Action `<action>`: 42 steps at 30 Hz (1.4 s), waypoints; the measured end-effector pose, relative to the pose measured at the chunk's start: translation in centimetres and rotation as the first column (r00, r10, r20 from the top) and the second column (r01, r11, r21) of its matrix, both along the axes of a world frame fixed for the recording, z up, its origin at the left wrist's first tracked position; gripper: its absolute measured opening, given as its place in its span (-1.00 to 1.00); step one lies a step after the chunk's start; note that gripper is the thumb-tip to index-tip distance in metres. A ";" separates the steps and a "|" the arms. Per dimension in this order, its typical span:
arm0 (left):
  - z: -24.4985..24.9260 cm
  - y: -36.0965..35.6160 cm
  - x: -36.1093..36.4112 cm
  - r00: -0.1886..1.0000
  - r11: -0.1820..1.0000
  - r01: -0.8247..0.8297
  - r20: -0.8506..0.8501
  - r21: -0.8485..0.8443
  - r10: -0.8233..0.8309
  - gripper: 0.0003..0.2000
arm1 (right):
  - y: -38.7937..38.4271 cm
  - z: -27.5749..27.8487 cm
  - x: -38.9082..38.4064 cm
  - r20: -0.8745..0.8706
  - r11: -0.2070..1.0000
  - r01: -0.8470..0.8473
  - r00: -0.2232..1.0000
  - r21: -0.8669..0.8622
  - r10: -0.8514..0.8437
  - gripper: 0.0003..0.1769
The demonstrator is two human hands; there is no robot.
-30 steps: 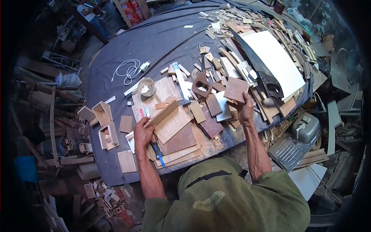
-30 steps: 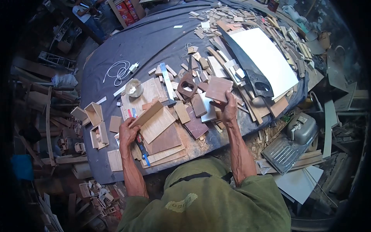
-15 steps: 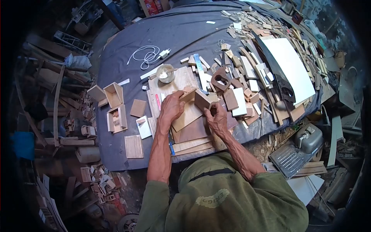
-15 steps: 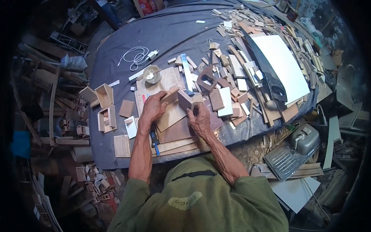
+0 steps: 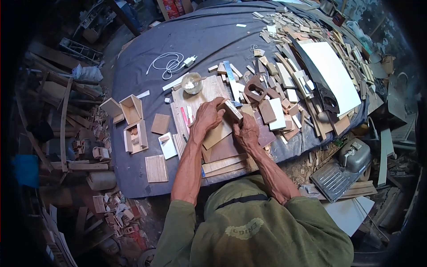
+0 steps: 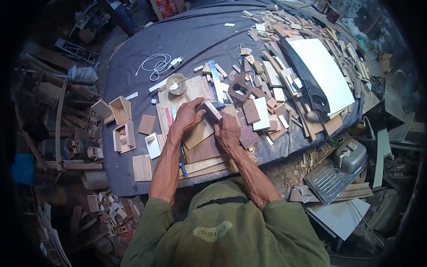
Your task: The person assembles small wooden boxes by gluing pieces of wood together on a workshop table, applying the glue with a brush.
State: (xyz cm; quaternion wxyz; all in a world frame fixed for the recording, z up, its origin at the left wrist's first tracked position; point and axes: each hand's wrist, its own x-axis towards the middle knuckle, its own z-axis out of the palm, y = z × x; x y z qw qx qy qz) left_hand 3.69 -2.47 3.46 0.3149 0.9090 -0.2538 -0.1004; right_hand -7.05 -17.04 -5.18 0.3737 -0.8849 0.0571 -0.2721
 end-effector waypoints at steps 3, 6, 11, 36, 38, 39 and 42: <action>-1.2 0.3 0.5 0.999 0.998 0.009 0.032 -0.067 -0.007 -0.61 | 0.3 -0.2 0.0 -0.021 1.000 0.021 1.000 -0.002 -0.021 -0.45; -1.5 0.3 0.7 0.999 0.993 0.028 0.028 -0.113 -0.025 -0.64 | 0.3 0.0 -0.1 -0.066 1.000 0.028 0.997 0.004 -0.028 -0.44; -1.1 0.2 0.8 0.994 0.977 -0.024 -0.108 -0.212 0.001 -0.64 | 0.0 -0.2 0.0 -0.094 1.000 0.021 0.995 0.014 -0.019 -0.45; 0.5 -0.1 0.6 0.975 0.985 -0.135 -0.191 -0.110 0.112 -0.62 | -0.7 -0.2 0.1 -0.165 0.998 0.050 0.985 -0.030 -0.055 -0.61; 1.7 0.3 0.3 0.970 0.992 -0.083 -0.235 -0.097 0.058 -0.58 | -0.8 -1.0 0.3 -0.200 0.997 0.054 0.978 -0.063 -0.066 -0.60; 1.8 0.8 0.0 0.981 0.992 -0.081 -0.183 -0.101 0.061 -0.55 | -0.8 -0.7 0.3 -0.206 0.997 0.049 0.977 -0.056 -0.060 -0.59; 1.9 3.2 -1.6 0.993 0.990 -0.121 -0.019 -0.078 0.119 -0.44 | -0.8 0.5 0.3 -0.193 0.998 0.059 0.979 -0.024 -0.063 -0.56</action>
